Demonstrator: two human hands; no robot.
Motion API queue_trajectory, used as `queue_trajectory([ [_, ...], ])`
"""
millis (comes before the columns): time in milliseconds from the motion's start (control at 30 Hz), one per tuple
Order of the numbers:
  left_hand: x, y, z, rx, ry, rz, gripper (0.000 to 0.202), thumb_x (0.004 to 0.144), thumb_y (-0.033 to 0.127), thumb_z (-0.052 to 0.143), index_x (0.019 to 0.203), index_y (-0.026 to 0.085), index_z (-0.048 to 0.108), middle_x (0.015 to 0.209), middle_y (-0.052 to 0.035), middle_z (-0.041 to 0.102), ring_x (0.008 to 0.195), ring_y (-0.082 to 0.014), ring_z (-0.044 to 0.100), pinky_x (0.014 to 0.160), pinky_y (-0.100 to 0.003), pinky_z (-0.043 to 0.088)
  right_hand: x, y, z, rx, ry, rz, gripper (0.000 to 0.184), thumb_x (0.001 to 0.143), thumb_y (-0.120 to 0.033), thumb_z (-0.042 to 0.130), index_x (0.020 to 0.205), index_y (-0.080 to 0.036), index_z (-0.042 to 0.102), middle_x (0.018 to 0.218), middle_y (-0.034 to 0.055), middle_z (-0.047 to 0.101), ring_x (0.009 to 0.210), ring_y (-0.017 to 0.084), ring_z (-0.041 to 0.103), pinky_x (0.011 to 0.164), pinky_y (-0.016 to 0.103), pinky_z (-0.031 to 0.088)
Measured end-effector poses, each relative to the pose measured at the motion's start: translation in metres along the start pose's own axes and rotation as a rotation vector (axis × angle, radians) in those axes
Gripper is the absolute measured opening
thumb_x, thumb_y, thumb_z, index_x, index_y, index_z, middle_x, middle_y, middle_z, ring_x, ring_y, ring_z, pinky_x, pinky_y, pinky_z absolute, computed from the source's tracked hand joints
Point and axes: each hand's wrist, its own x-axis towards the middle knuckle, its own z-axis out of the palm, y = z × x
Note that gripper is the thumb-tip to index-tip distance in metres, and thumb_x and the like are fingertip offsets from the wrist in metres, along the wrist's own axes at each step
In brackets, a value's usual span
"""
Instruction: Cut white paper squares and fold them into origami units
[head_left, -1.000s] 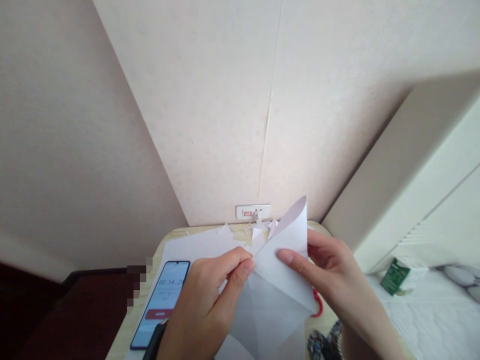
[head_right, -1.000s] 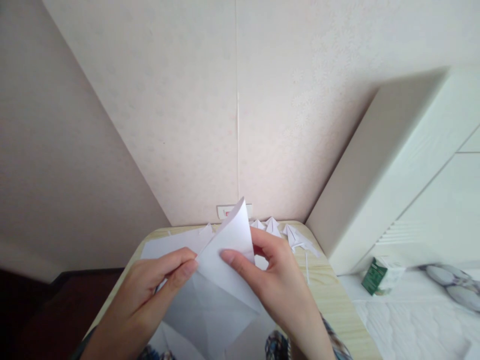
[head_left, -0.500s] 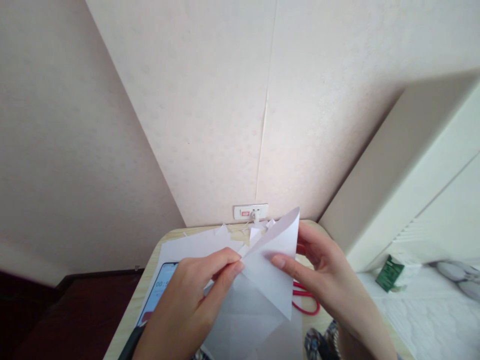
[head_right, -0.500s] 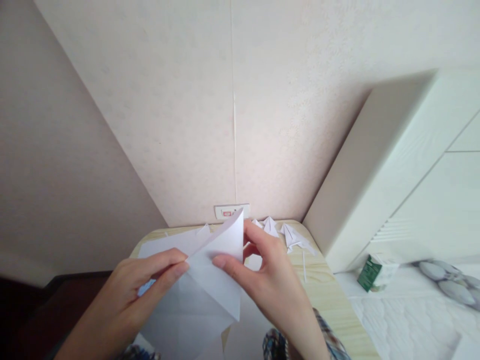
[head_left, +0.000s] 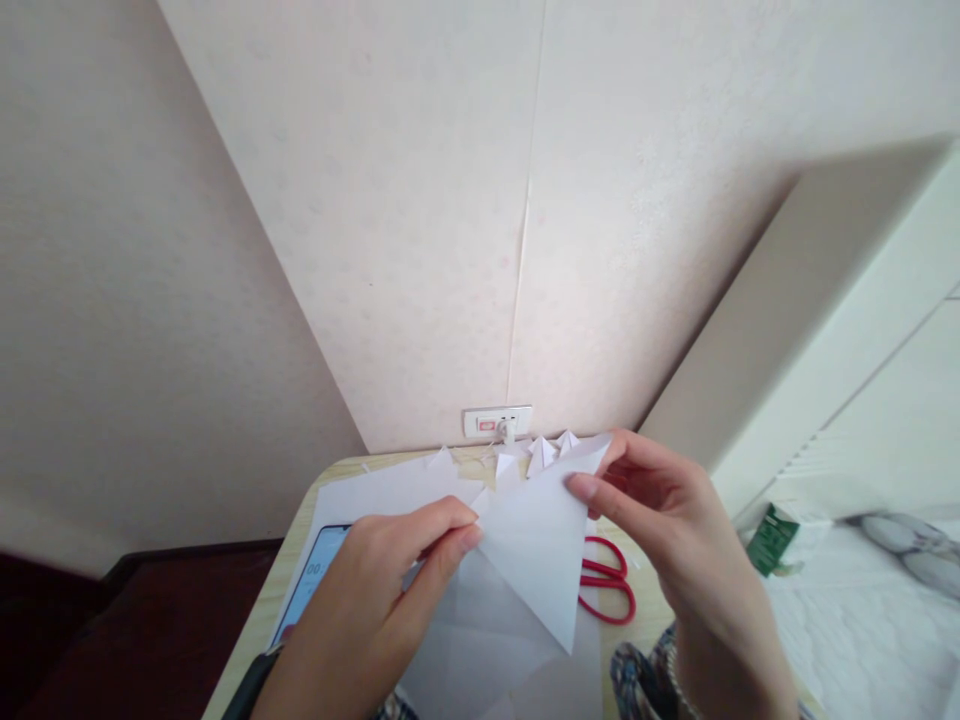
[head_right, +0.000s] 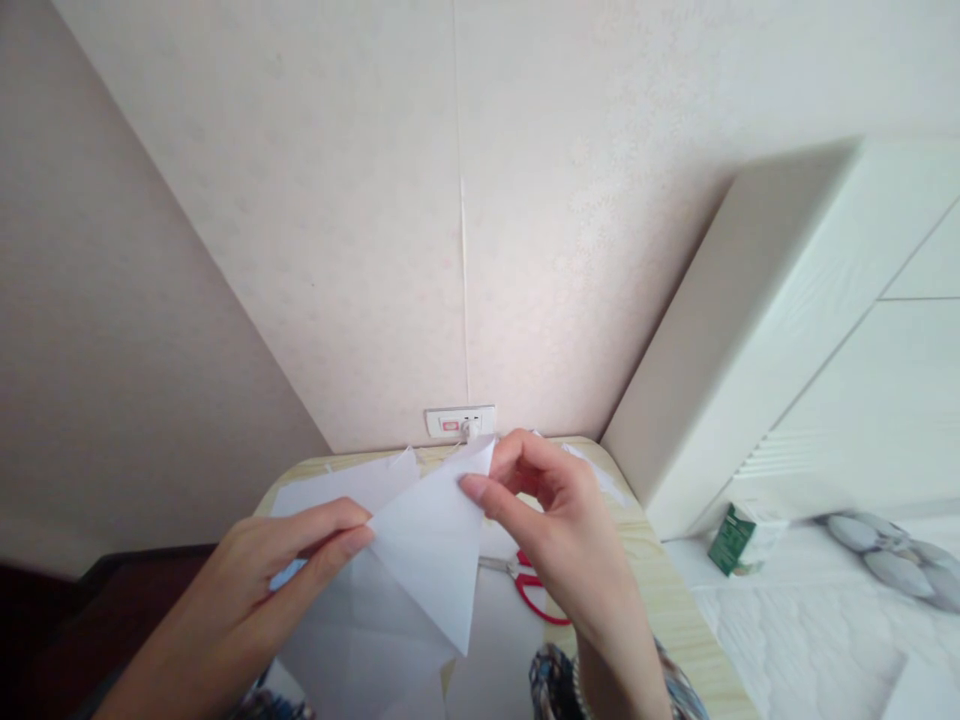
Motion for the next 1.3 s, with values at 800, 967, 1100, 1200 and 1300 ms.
queue_trajectory([
  [800, -0.001, -0.01, 0.004, 0.07, -0.117, 0.025, 0.036, 0.098, 0.036, 0.045, 0.067, 0.023, 0.057, 0.062, 0.0068, 0.061, 0.058, -0.0122, 0.055, 0.058, -0.024, 0.036, -0.008, 0.005, 0.003, -0.096, 0.196, -0.218, 0.025, 0.093, -0.023, 0.066, 0.067, -0.023, 0.065, 0.061, -0.0066, 0.062, 0.059, 0.008, 0.058, 0.054, 0.017, 0.041],
  [967, -0.001, -0.009, 0.003, 0.065, -0.091, 0.018, 0.036, 0.098, 0.036, 0.045, 0.068, 0.023, 0.059, 0.061, 0.007, 0.061, 0.057, -0.0118, 0.056, 0.058, -0.023, 0.037, -0.008, 0.002, 0.005, -0.138, 0.184, -0.228, 0.028, 0.095, -0.023, 0.061, 0.067, -0.023, 0.063, 0.062, -0.0064, 0.061, 0.062, 0.008, 0.056, 0.057, 0.016, 0.042],
  [1100, -0.001, -0.003, 0.001, 0.065, -0.049, -0.01, 0.036, 0.097, 0.038, 0.047, 0.068, 0.023, 0.061, 0.061, 0.0069, 0.061, 0.057, -0.0117, 0.056, 0.055, -0.022, 0.037, -0.006, 0.002, 0.006, -0.162, -0.031, -0.115, 0.023, 0.091, -0.032, 0.064, 0.07, -0.022, 0.064, 0.064, -0.0027, 0.063, 0.062, 0.013, 0.059, 0.057, 0.022, 0.046],
  [1200, -0.002, 0.002, 0.0, 0.072, 0.013, -0.041, 0.036, 0.096, 0.04, 0.049, 0.067, 0.023, 0.062, 0.061, 0.0063, 0.062, 0.057, -0.0122, 0.057, 0.055, -0.021, 0.037, -0.005, 0.004, 0.008, -0.204, -0.044, -0.066, 0.034, 0.088, -0.035, 0.065, 0.059, -0.021, 0.057, 0.058, -0.0017, 0.057, 0.06, 0.015, 0.057, 0.056, 0.024, 0.046],
  [1300, -0.003, 0.004, 0.0, 0.092, 0.011, -0.017, 0.035, 0.095, 0.039, 0.05, 0.066, 0.023, 0.063, 0.061, 0.006, 0.064, 0.057, -0.012, 0.058, 0.055, -0.021, 0.039, -0.004, 0.004, 0.009, -0.206, -0.002, -0.08, 0.037, 0.088, -0.034, 0.065, 0.055, -0.02, 0.055, 0.053, -0.0025, 0.055, 0.053, 0.012, 0.052, 0.05, 0.023, 0.039],
])
